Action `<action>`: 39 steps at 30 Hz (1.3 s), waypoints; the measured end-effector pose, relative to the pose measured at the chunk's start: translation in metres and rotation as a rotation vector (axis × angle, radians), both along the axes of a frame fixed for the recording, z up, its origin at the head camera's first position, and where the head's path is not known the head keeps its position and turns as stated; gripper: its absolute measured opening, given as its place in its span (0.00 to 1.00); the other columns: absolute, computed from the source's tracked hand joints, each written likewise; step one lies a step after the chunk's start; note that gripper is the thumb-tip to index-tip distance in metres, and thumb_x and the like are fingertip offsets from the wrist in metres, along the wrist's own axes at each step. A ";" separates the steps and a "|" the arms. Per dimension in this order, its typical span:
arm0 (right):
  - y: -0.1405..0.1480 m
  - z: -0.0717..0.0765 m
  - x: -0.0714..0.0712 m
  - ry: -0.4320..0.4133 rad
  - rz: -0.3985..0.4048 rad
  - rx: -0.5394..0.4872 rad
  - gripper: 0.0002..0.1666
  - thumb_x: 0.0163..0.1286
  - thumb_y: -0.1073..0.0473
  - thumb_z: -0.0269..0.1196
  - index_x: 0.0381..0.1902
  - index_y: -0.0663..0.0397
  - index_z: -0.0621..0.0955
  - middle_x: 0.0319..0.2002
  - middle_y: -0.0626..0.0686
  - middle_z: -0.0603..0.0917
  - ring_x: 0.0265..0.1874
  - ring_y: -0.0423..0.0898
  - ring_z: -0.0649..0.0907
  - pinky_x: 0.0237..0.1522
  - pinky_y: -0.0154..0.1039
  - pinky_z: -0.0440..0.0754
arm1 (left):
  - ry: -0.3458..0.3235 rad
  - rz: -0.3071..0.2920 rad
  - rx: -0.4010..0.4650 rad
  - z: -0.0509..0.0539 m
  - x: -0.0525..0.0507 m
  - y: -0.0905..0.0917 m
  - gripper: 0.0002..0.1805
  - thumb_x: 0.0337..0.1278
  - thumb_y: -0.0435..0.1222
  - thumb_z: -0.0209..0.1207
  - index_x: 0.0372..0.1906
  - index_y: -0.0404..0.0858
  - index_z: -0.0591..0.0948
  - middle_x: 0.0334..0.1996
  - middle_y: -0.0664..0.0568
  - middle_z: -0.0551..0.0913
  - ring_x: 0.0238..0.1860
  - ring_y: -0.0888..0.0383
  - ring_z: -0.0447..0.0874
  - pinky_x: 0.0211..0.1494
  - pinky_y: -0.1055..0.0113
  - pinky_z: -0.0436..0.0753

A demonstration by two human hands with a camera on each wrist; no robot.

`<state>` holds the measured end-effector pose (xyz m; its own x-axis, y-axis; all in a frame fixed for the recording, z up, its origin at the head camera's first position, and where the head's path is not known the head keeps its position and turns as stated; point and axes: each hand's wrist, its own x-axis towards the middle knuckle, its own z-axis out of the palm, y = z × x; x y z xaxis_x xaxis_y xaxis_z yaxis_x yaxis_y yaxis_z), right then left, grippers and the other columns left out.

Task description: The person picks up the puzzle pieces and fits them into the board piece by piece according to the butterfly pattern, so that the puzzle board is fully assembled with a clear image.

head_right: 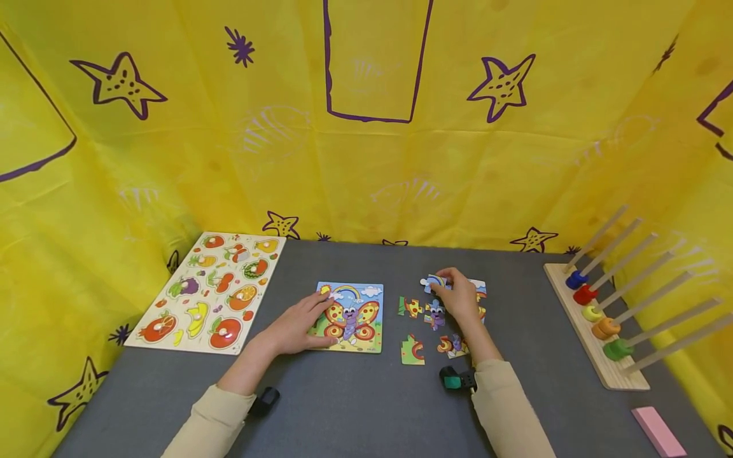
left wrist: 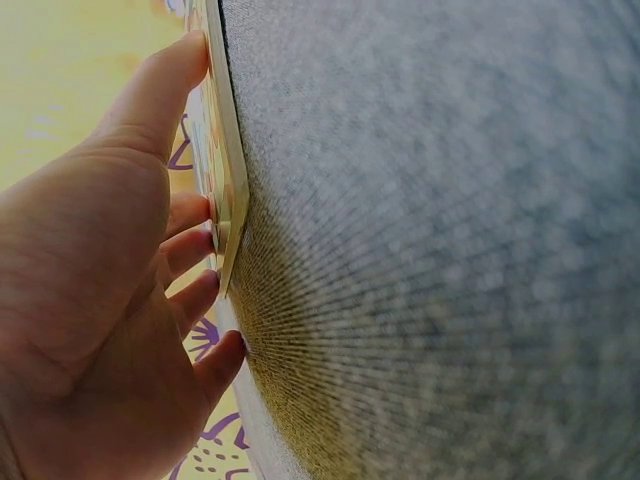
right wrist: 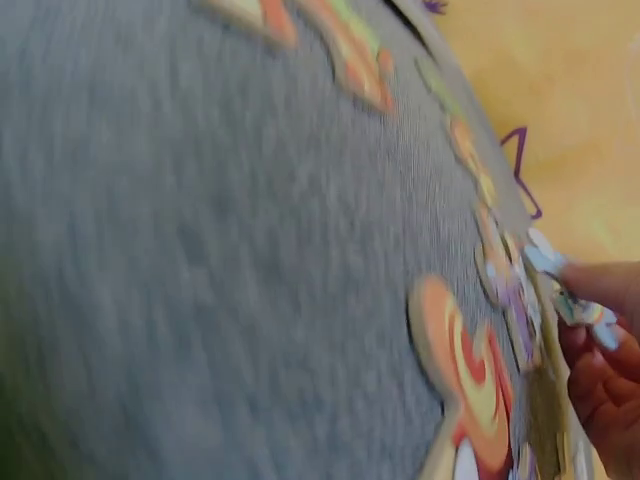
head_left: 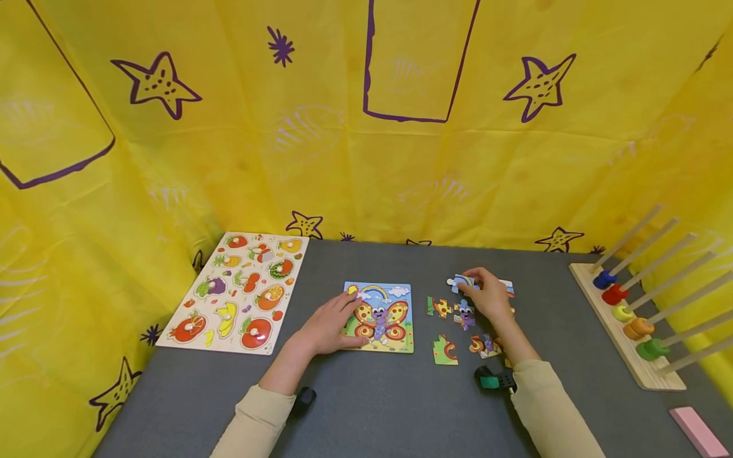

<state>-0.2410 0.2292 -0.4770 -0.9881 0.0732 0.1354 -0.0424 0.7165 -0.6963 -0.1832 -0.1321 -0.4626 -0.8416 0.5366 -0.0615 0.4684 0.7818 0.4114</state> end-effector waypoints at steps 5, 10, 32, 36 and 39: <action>-0.017 0.005 0.002 -0.038 -0.033 -0.164 0.16 0.71 0.56 0.61 0.52 0.56 0.82 0.43 0.61 0.83 0.37 0.51 0.76 0.36 0.40 0.69 | -0.001 0.002 -0.015 0.001 0.000 0.001 0.47 0.55 0.57 0.64 0.73 0.34 0.63 0.72 0.41 0.61 0.73 0.42 0.54 0.70 0.44 0.60; -0.049 0.012 0.005 -0.128 0.020 -0.323 0.17 0.70 0.54 0.63 0.52 0.56 0.83 0.40 0.57 0.87 0.35 0.46 0.79 0.34 0.35 0.73 | -0.002 0.007 -0.016 0.001 0.000 0.001 0.47 0.55 0.56 0.64 0.72 0.34 0.63 0.72 0.41 0.61 0.73 0.42 0.54 0.70 0.44 0.60; -0.149 0.001 0.001 -0.010 0.229 -0.169 0.09 0.59 0.55 0.73 0.35 0.53 0.86 0.24 0.46 0.81 0.21 0.40 0.78 0.24 0.34 0.74 | -0.005 0.028 -0.034 0.002 -0.001 0.002 0.49 0.55 0.57 0.64 0.74 0.34 0.61 0.73 0.42 0.59 0.73 0.43 0.54 0.70 0.45 0.60; -0.152 0.000 0.001 0.028 0.257 -0.097 0.09 0.61 0.56 0.72 0.35 0.53 0.86 0.24 0.46 0.80 0.21 0.40 0.76 0.25 0.35 0.73 | -0.007 0.028 -0.039 0.003 -0.001 0.003 0.47 0.55 0.56 0.65 0.74 0.36 0.62 0.72 0.42 0.60 0.72 0.42 0.56 0.69 0.45 0.62; -0.153 0.001 0.002 0.060 0.271 -0.056 0.08 0.61 0.56 0.71 0.36 0.53 0.86 0.27 0.47 0.79 0.24 0.41 0.75 0.28 0.37 0.72 | -0.019 0.032 -0.046 0.004 -0.001 0.004 0.47 0.55 0.56 0.65 0.74 0.37 0.63 0.72 0.43 0.60 0.72 0.42 0.57 0.68 0.45 0.63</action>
<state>-0.2388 0.0763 -0.4764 -0.9630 -0.1836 0.1971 -0.2693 0.6339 -0.7250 -0.1844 -0.1286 -0.4581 -0.8565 0.5060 -0.1016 0.4357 0.8144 0.3833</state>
